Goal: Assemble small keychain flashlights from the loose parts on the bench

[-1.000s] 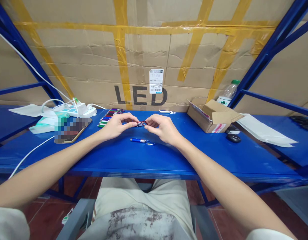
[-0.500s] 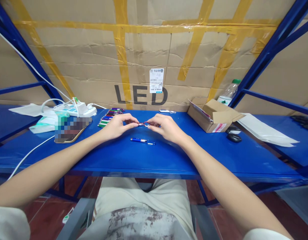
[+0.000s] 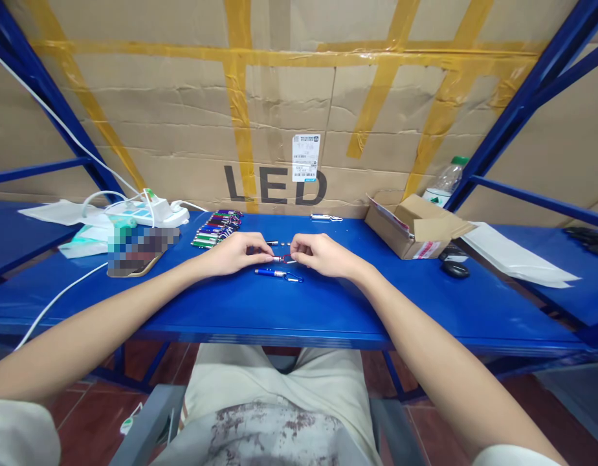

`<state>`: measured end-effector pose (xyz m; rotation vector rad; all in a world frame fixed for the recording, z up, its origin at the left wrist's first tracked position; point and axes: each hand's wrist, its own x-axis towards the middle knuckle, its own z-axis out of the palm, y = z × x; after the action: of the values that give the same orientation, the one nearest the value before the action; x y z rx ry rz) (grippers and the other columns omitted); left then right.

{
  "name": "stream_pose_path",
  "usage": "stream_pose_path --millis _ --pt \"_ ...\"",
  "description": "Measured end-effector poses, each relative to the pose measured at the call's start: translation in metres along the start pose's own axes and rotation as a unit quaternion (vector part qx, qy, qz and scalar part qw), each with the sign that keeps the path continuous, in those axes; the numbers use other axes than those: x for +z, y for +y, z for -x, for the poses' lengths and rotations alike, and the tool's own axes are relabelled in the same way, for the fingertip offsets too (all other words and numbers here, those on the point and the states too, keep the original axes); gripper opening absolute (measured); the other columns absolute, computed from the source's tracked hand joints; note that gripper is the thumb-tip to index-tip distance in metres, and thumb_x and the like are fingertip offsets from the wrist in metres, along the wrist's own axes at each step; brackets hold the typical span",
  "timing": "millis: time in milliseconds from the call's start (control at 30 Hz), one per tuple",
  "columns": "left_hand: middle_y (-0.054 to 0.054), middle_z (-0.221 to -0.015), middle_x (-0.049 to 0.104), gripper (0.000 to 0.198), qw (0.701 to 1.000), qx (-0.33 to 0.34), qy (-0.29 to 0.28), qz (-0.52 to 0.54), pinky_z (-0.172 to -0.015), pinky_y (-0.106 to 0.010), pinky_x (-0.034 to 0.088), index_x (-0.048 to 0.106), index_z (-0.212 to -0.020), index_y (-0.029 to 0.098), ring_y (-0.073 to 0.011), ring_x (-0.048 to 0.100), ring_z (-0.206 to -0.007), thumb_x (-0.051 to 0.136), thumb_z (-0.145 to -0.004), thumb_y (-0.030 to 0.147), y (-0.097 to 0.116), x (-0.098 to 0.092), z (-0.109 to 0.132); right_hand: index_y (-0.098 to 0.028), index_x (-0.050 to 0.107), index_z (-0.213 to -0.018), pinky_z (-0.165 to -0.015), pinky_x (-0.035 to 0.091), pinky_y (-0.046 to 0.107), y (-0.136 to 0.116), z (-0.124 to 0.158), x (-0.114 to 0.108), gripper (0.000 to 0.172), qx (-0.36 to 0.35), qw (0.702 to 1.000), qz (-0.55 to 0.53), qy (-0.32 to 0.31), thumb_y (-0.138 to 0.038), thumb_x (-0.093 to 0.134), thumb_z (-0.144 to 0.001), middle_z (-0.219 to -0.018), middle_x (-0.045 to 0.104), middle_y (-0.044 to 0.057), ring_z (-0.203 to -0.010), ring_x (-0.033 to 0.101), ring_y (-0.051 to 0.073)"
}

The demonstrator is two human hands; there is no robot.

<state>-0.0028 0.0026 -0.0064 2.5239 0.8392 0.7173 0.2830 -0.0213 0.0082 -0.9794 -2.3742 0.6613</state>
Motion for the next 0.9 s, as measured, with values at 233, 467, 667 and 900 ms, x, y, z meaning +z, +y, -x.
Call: stream_pose_path --millis 233,467,667,900 --pt "-0.007 -0.101 0.079 0.028 0.999 0.015 -0.037 -0.011 -0.085 -0.033 0.050 0.085 -0.109 0.022 -0.0224 0.072 -0.091 0.070 -0.104 0.045 0.007 0.000 0.001 -0.021 0.066 -0.084 -0.066 0.041 0.029 0.001 -0.001 0.000 0.021 -0.002 0.999 0.023 -0.043 -0.037 0.063 -0.096 -0.075 0.066 0.000 -0.068 0.054 0.016" --pt "-0.007 -0.100 0.078 0.032 0.999 0.033 -0.032 -0.005 -0.087 -0.034 0.050 0.083 -0.104 0.022 -0.0231 0.071 -0.092 0.067 -0.105 0.050 0.012 0.000 0.002 -0.020 0.069 -0.083 -0.067 0.043 0.028 0.002 -0.001 -0.002 0.014 0.010 0.996 0.016 -0.083 -0.031 0.064 -0.091 -0.080 0.073 0.001 -0.070 0.059 0.017" --pt "-0.007 -0.098 0.075 0.034 0.999 0.032 -0.035 -0.008 -0.084 -0.033 0.049 0.083 -0.103 0.021 -0.0218 0.069 -0.089 0.066 -0.105 0.051 0.010 0.002 0.002 -0.020 0.069 -0.083 -0.066 0.043 0.028 0.003 0.000 -0.002 0.011 0.021 0.996 0.017 -0.087 -0.028 0.063 -0.089 -0.079 0.073 0.001 -0.070 0.060 0.017" --pt "-0.008 -0.100 0.076 0.039 0.999 0.030 -0.033 0.017 -0.084 -0.033 0.051 0.084 -0.103 0.021 -0.0221 0.071 -0.089 0.067 -0.104 0.057 0.010 0.002 0.002 -0.020 0.070 -0.084 -0.065 0.044 0.028 0.005 0.000 -0.001 0.009 0.022 0.996 -0.008 -0.088 -0.027 0.065 -0.087 -0.079 0.073 0.001 -0.070 0.061 0.017"
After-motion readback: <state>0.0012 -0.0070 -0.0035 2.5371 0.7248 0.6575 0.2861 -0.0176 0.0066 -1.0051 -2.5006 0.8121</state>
